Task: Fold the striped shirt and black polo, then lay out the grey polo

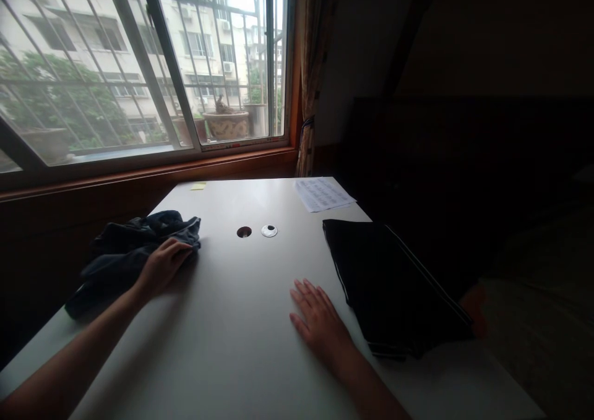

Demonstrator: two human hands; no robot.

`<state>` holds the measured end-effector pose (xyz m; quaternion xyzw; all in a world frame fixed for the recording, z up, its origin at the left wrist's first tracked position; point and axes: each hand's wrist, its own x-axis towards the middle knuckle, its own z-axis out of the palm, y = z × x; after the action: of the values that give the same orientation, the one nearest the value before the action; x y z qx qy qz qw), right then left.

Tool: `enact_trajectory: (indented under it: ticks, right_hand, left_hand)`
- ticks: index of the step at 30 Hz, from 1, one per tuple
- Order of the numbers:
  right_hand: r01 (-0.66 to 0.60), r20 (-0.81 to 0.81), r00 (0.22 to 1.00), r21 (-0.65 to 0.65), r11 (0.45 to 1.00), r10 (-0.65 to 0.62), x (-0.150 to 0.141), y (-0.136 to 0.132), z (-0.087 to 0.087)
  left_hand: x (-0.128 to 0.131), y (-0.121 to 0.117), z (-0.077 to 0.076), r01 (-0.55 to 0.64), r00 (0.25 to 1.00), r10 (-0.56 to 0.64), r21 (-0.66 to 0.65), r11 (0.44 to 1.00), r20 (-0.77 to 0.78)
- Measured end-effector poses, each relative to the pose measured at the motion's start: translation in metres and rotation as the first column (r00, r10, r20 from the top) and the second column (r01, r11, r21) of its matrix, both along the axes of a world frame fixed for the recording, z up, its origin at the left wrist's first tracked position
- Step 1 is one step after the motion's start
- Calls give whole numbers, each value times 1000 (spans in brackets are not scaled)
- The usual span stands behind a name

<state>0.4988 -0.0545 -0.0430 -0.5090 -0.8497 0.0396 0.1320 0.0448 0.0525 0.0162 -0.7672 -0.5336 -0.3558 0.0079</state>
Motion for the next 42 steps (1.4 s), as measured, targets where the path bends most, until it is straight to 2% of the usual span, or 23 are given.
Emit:
enact_trajectory:
  ticks: [2, 4, 6, 8, 11, 13, 15, 19, 22, 25, 28, 31, 33, 35, 37, 39, 40, 42]
  right_hand:
    - [-4, 2, 1000, 21, 1000, 4, 0, 0, -1]
    - [-10, -1, 1000, 39, 999, 10, 0, 0, -2]
    - [-15, -13, 1000, 54, 998, 16, 1, 0, -4]
    - [-1, -47, 999, 73, 997, 4, 1, 0, -6]
    - [25, -129, 992, 99, 995, -12, 3, 0, -7]
    - [21, -180, 984, 92, 996, -4, 4, -1, -5]
    - [-15, -219, 975, 58, 998, 27, 5, -1, 0]
    - [-103, -334, 938, -20, 995, 90, 3, -2, 10]
    - [-94, -468, 883, -72, 993, 50, 1, -3, 15]
    - [-53, -606, 794, -151, 987, -50, 1, -5, 19]
    - [-31, -734, 657, -254, 967, -172, 1, -8, 27]
    - [-131, -827, 491, -383, 914, -275, 0, -12, 36]
    - [-239, -862, 383, -439, 866, -332, -4, -14, 41]
    - [-291, -882, 258, -460, 839, -394, -11, -13, 43]
    - [-289, -886, 122, -464, 838, -448, -23, -10, 45]
    - [-312, -885, 29, -449, 837, -464, -40, -4, 49]
    - [-348, -888, 15, -435, 830, -460, -50, -1, 52]
    - [-449, -901, 36, -401, 798, -432, -73, 7, 64]
  left_hand:
    - [32, -17, 0, 181, 983, -178, -82, 980, 37]
    - [65, -39, -1, 336, 941, -326, -138, 932, 94]
    - [96, -64, 0, 511, 859, -493, -209, 834, 135]
    - [122, -89, 5, 652, 757, -629, -265, 710, 177]
    - [148, -119, 14, 767, 615, -775, -336, 546, 146]
    - [154, -129, 18, 780, 575, -810, -376, 501, 113]
    - [151, -132, 18, 752, 603, -793, -398, 526, 91]
    - [131, -127, 8, 651, 697, -716, -401, 645, -20]
    - [114, -117, -1, 581, 727, -672, -398, 710, -138]
    - [92, -102, -8, 513, 765, -606, -362, 778, -217]
    - [62, -85, -9, 373, 888, -426, -270, 887, -173]
    - [28, -72, -5, 134, 985, -154, -221, 966, -74]
    - [8, -67, -2, 3, 999, -15, -236, 972, -50]
    - [-5, -67, 0, -42, 998, 27, -277, 960, -55]
    - [-9, -73, 3, 3, 998, -21, -300, 954, -57]
    - [0, -87, 9, 91, 993, -109, -287, 954, -47]
    - [9, -96, 14, 140, 987, -158, -277, 951, -42]
    - [33, -116, 26, 239, 965, -260, -302, 923, -32]
